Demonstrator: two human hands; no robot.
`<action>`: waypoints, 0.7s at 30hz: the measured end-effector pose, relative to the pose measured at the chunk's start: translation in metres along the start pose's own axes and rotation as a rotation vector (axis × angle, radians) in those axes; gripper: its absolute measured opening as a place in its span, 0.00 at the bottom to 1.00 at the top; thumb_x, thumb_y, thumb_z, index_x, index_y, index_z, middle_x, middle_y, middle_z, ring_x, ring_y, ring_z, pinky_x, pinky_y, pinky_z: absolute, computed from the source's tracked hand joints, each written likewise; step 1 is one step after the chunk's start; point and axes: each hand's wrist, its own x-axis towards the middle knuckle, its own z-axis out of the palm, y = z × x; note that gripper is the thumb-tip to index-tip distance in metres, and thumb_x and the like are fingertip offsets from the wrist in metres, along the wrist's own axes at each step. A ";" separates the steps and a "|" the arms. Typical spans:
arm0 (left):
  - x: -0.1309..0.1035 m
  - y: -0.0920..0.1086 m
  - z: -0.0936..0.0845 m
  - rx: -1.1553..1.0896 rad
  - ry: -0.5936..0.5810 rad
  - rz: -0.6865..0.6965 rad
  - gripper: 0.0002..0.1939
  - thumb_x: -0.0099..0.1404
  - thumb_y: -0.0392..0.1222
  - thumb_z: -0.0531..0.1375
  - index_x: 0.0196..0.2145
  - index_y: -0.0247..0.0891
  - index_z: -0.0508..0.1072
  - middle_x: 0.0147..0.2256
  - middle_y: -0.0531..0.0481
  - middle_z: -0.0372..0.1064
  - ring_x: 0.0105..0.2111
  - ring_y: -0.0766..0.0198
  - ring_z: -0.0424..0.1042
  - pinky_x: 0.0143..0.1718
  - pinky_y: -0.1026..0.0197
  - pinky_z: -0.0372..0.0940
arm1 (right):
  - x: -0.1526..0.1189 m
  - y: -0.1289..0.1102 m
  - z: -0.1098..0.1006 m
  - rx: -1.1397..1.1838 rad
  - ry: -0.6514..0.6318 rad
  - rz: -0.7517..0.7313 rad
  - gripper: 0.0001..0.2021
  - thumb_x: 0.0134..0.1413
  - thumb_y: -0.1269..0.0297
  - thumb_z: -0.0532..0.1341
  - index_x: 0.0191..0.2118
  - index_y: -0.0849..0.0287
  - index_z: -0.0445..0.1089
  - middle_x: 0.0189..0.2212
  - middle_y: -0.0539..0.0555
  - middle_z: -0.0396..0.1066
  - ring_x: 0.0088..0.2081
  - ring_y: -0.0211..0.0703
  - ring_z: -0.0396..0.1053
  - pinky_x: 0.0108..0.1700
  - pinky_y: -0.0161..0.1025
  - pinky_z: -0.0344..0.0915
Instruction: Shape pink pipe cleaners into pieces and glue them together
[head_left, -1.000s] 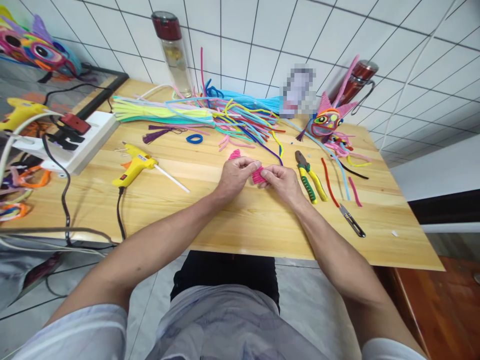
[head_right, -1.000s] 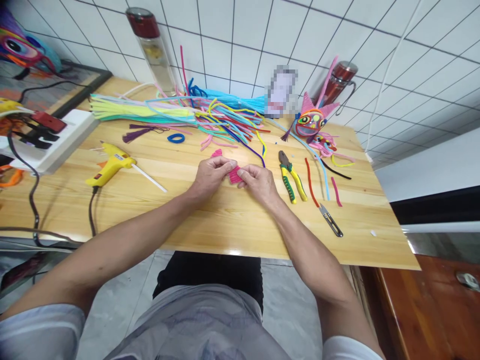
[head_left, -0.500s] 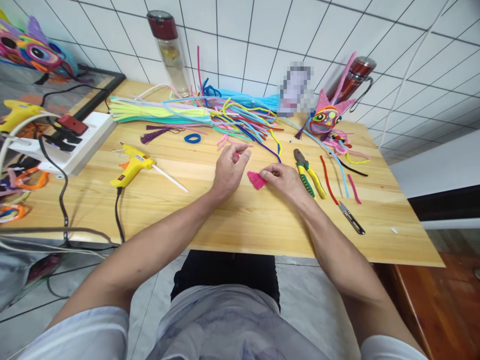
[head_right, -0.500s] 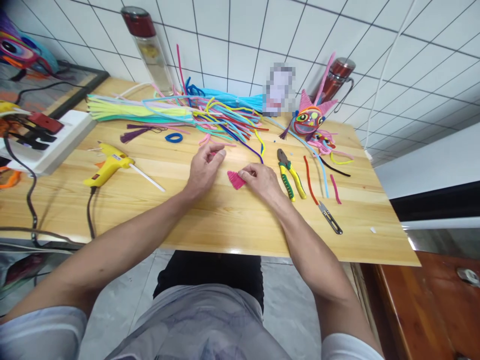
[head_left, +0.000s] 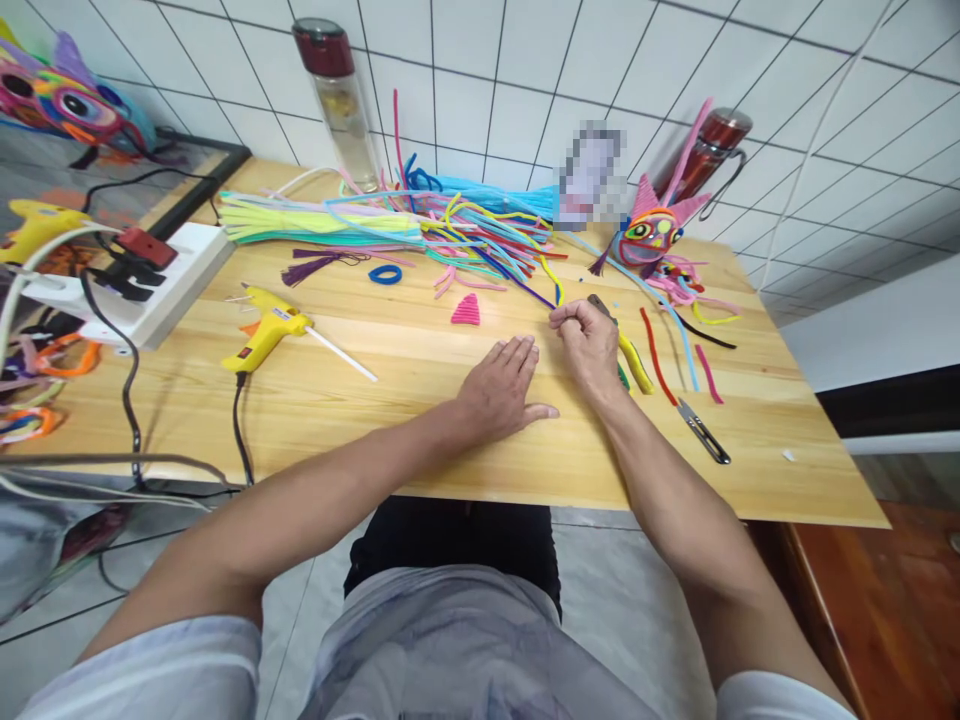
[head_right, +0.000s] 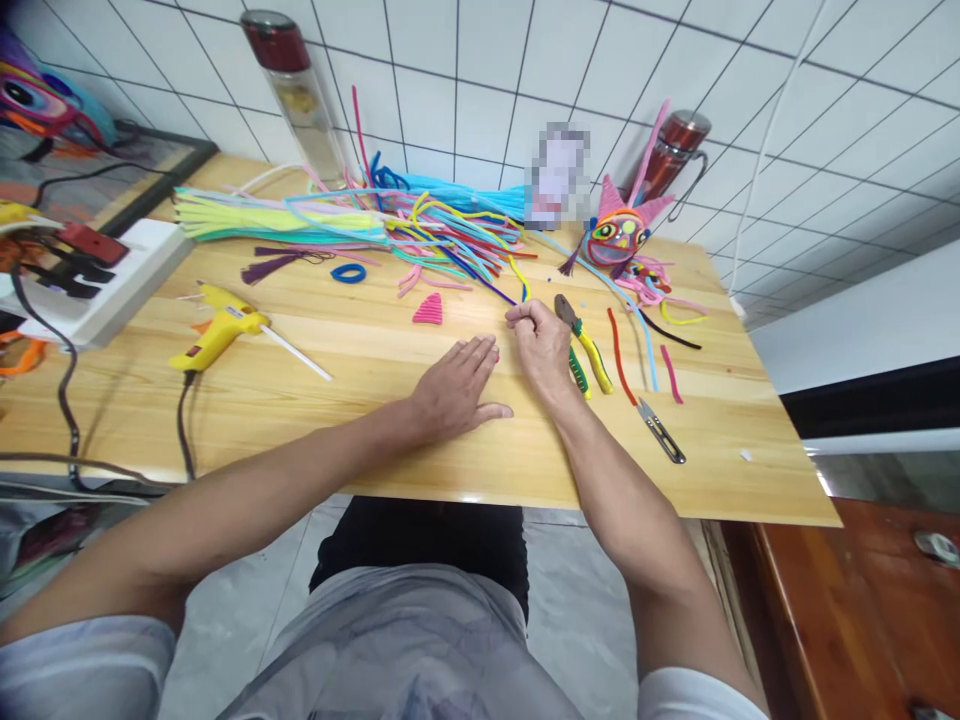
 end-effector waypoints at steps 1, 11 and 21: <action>0.000 0.000 0.000 0.011 -0.010 -0.001 0.54 0.73 0.72 0.53 0.73 0.16 0.58 0.75 0.23 0.50 0.76 0.39 0.52 0.77 0.41 0.48 | -0.001 -0.001 0.001 0.006 -0.014 0.004 0.12 0.53 0.68 0.55 0.34 0.55 0.76 0.30 0.50 0.79 0.33 0.44 0.74 0.45 0.43 0.72; 0.000 -0.006 -0.002 0.019 -0.046 0.014 0.54 0.72 0.74 0.53 0.74 0.19 0.58 0.75 0.25 0.48 0.77 0.42 0.50 0.78 0.44 0.46 | -0.001 -0.005 -0.002 0.054 -0.081 0.029 0.10 0.49 0.66 0.53 0.26 0.54 0.71 0.23 0.48 0.70 0.29 0.42 0.68 0.36 0.40 0.65; 0.004 -0.013 -0.011 -0.032 0.017 -0.001 0.27 0.78 0.51 0.56 0.64 0.28 0.72 0.69 0.32 0.66 0.71 0.46 0.64 0.73 0.48 0.55 | 0.007 0.000 0.001 -0.118 -0.253 0.058 0.19 0.57 0.56 0.60 0.47 0.60 0.81 0.37 0.56 0.82 0.36 0.48 0.76 0.45 0.46 0.72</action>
